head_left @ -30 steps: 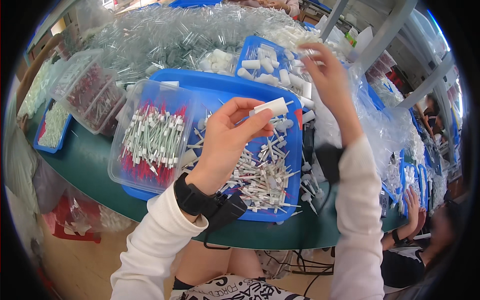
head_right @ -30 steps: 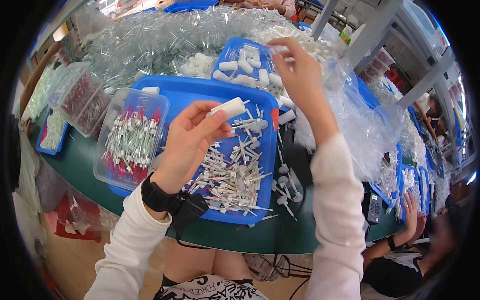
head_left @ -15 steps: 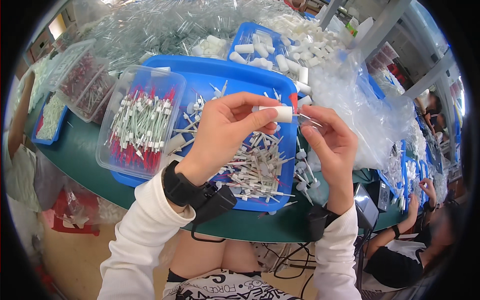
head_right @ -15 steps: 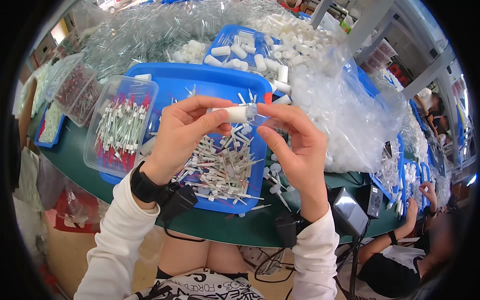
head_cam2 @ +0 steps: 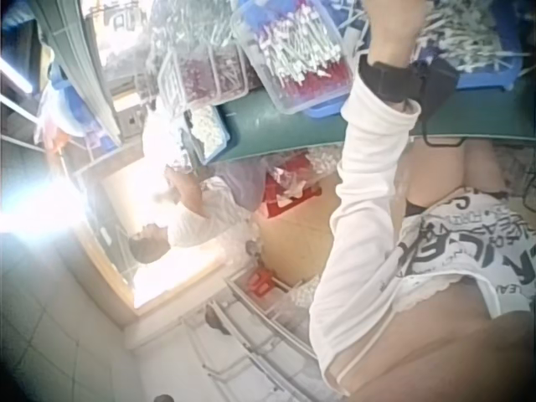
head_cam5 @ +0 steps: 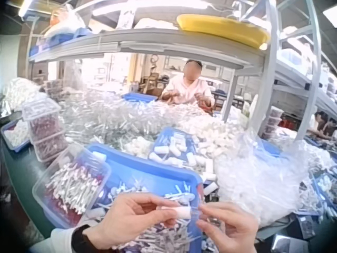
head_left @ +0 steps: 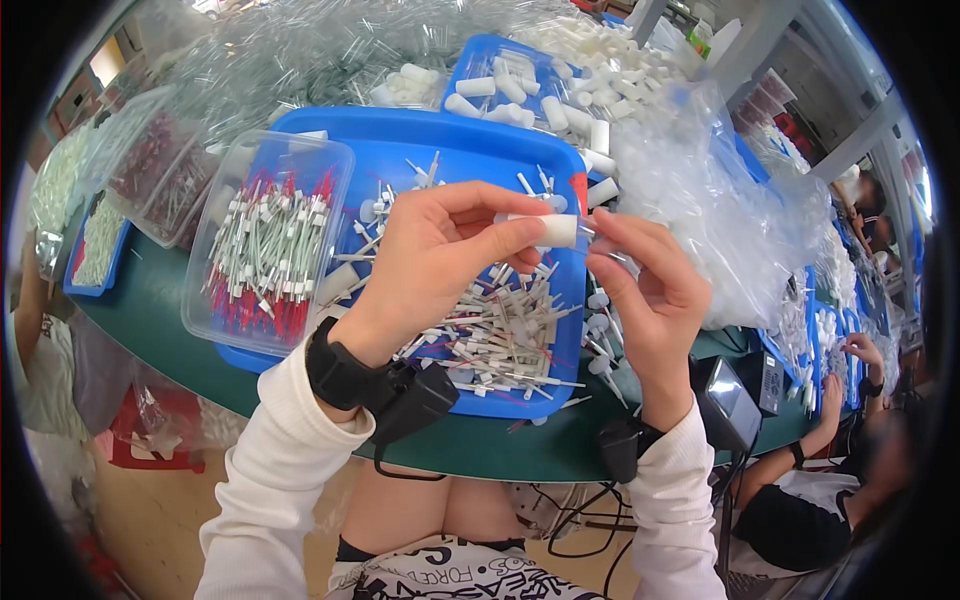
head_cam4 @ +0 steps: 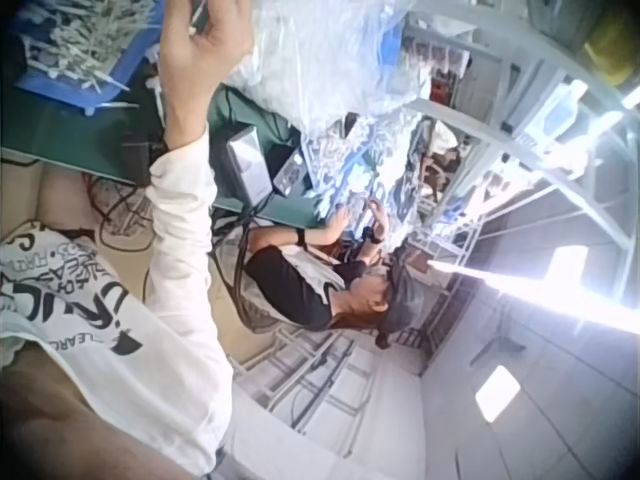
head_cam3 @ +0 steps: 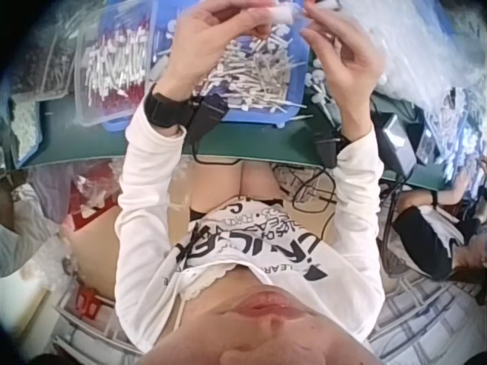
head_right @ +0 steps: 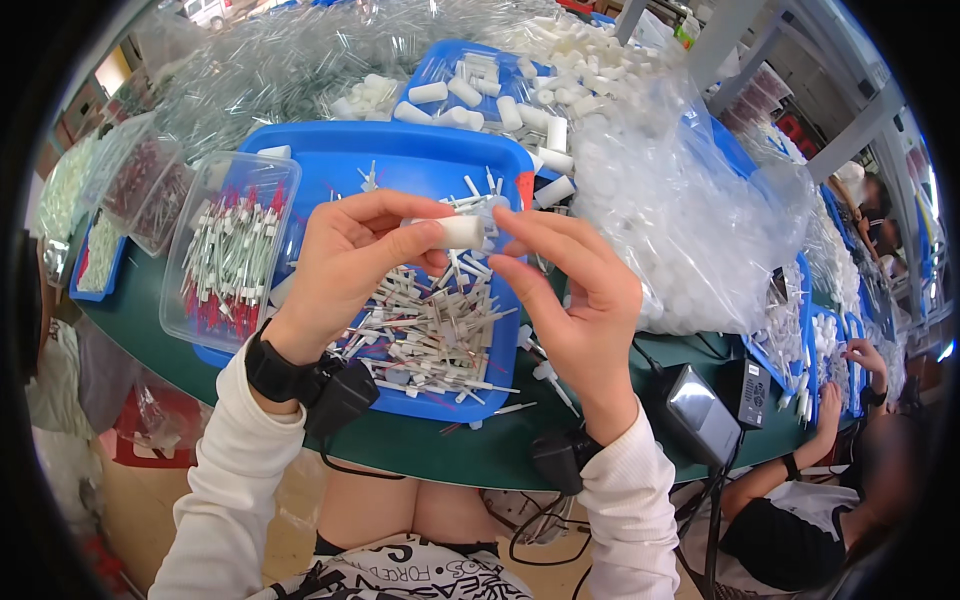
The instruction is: The person repeatedly picks up small white cylindrical plastic components and thin wire-like pieces from a blue tray. They insert the wire into the cylinder and manipulate the parts by hand, then place the assembled units back into the tray. The process is repetitive and involves handling small parts one at a time.
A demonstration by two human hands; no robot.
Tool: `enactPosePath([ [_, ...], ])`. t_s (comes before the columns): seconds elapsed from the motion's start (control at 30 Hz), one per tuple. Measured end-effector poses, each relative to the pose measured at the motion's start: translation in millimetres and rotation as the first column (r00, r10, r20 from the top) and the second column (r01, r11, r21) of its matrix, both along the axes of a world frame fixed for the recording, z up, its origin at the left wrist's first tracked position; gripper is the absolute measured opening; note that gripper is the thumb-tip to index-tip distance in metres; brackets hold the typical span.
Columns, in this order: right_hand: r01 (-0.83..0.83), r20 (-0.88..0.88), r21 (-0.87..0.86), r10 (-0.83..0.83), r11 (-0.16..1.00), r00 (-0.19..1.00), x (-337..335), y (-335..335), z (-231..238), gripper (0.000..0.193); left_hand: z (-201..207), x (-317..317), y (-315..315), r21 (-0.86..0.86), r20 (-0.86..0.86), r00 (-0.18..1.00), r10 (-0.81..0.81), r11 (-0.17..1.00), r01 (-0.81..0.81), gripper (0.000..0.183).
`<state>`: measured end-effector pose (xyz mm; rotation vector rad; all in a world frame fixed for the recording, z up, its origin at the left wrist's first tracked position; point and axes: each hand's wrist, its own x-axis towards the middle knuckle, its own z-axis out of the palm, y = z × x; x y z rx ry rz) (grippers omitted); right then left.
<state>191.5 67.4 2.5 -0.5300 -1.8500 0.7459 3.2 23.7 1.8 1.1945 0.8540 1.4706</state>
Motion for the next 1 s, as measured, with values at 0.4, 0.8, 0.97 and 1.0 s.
enactPosePath([
  [0.4, -0.004, -0.012, -0.115, 0.002, 0.993, 1.0, 3, 3, -3, 0.032, 0, -2, 1, -0.01, -0.079, 0.993, 0.093, 0.996, -0.094, 0.022],
  [0.8, -0.138, -0.062, -0.463, 0.124, 0.876, 0.99, 1, -9, 5, 0.026, -4, 6, -3, 0.168, -0.139, 0.978, 0.158, 0.977, -0.134, 0.018],
  [0.97, -0.089, -0.001, -0.263, 0.092, 0.961, 0.996, 1, -7, -1, 0.024, -8, 7, -1, 0.227, -0.152, 0.972, 0.178, 0.964, -0.14, 0.021],
  [1.0, -0.081, 0.0, -0.266, 0.084, 0.96, 0.996, 2, -8, -1, 0.024, -8, 6, -3, 0.241, -0.175, 0.968, 0.178, 0.961, -0.133, 0.023],
])
